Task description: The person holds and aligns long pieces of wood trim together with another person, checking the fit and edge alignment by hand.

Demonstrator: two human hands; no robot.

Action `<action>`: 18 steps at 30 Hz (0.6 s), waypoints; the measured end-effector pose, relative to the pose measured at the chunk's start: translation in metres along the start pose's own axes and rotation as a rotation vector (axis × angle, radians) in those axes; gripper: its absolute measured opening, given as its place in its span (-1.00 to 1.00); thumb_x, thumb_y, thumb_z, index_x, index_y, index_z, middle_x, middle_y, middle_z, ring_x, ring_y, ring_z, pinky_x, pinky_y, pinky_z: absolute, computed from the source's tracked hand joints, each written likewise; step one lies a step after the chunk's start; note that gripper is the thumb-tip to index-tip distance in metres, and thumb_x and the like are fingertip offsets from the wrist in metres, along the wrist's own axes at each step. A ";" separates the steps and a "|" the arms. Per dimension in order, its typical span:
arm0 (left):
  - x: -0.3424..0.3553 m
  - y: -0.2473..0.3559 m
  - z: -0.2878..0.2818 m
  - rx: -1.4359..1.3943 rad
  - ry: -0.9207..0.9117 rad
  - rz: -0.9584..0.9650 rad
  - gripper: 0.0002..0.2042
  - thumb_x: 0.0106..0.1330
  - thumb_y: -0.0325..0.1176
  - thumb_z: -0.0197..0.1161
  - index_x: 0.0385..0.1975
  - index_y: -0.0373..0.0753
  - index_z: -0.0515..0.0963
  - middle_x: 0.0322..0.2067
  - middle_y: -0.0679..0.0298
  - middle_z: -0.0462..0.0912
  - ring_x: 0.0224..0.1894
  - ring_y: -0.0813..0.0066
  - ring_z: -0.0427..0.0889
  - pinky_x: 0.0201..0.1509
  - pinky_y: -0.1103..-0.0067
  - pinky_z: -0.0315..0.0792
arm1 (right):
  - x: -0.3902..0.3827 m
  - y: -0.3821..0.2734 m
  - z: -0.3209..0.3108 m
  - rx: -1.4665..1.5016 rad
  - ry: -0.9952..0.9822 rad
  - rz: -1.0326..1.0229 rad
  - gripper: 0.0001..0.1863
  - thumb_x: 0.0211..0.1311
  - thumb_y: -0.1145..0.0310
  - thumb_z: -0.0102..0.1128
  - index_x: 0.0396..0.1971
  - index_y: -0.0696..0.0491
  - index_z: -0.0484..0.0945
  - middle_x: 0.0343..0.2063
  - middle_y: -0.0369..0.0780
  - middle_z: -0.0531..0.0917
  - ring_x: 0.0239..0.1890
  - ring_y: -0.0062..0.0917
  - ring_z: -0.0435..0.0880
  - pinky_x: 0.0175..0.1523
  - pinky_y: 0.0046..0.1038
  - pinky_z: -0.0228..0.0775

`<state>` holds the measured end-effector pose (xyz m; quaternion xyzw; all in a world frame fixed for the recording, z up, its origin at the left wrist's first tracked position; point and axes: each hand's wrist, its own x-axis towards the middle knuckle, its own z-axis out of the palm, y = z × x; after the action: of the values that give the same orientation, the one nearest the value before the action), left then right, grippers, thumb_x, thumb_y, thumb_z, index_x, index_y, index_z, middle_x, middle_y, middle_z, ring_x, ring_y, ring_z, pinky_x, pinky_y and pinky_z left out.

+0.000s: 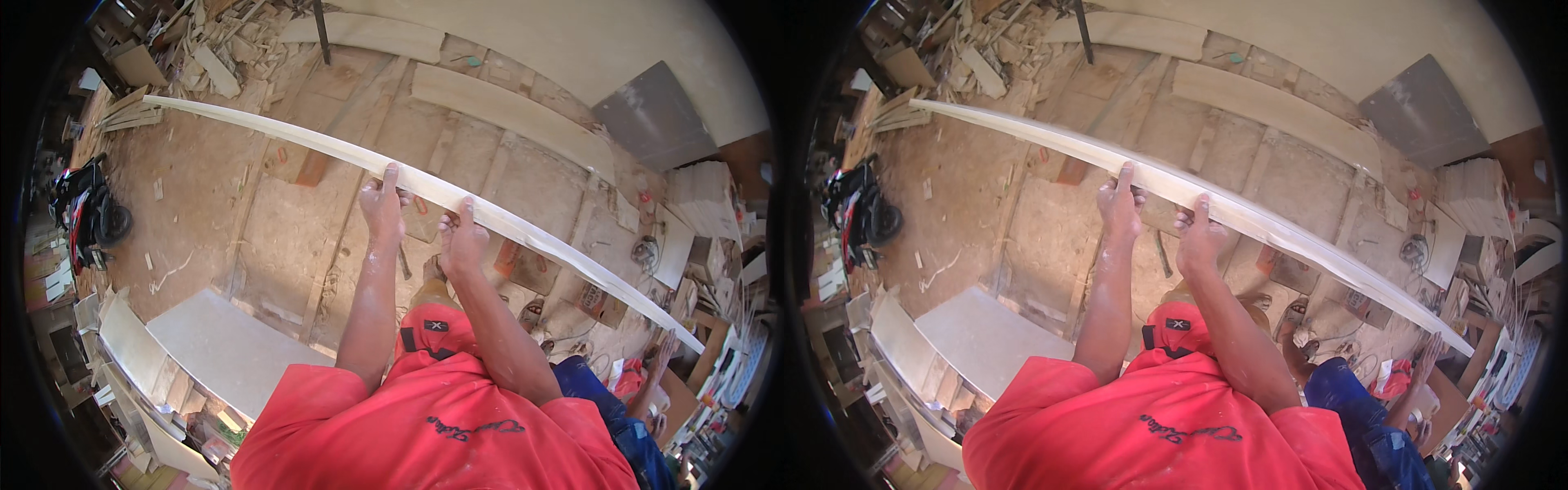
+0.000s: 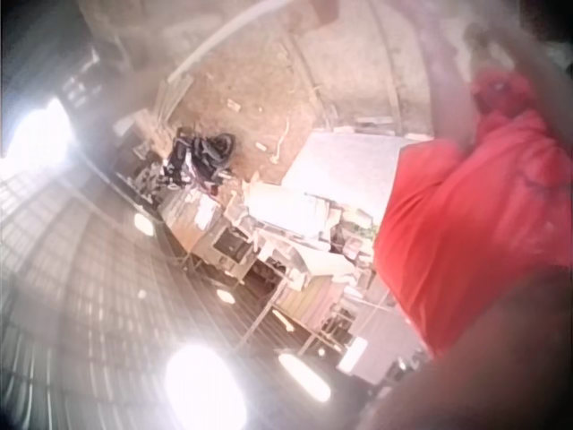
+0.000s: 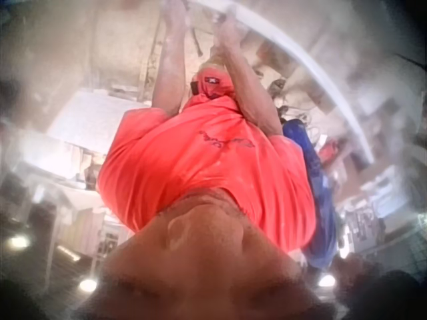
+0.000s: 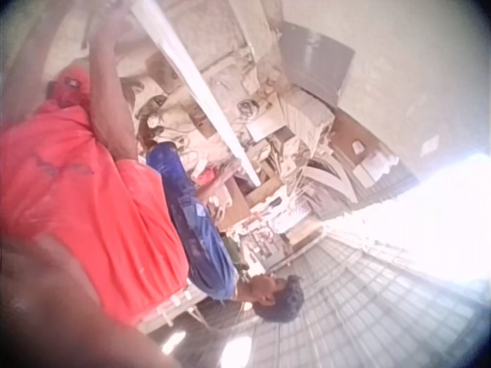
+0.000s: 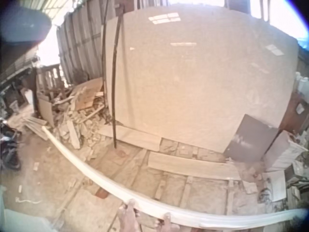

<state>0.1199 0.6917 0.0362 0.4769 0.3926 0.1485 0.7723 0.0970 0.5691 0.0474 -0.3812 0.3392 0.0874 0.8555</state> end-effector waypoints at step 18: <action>-0.001 0.008 0.011 -0.076 0.089 -0.064 -0.76 0.29 -0.19 0.23 -0.41 -0.26 0.48 -0.59 0.36 0.49 -0.64 0.65 0.37 -0.63 0.72 0.19 | -0.006 -0.050 -0.068 0.089 0.184 -0.097 -0.80 0.22 0.36 0.24 -0.29 0.15 0.45 -0.40 -0.25 0.57 -0.46 -0.58 0.54 -0.41 -0.58 0.42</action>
<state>0.1286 0.6886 0.0456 0.4272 0.4357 0.1595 0.7760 0.0781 0.4872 0.0484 -0.3653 0.4007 -0.0047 0.8402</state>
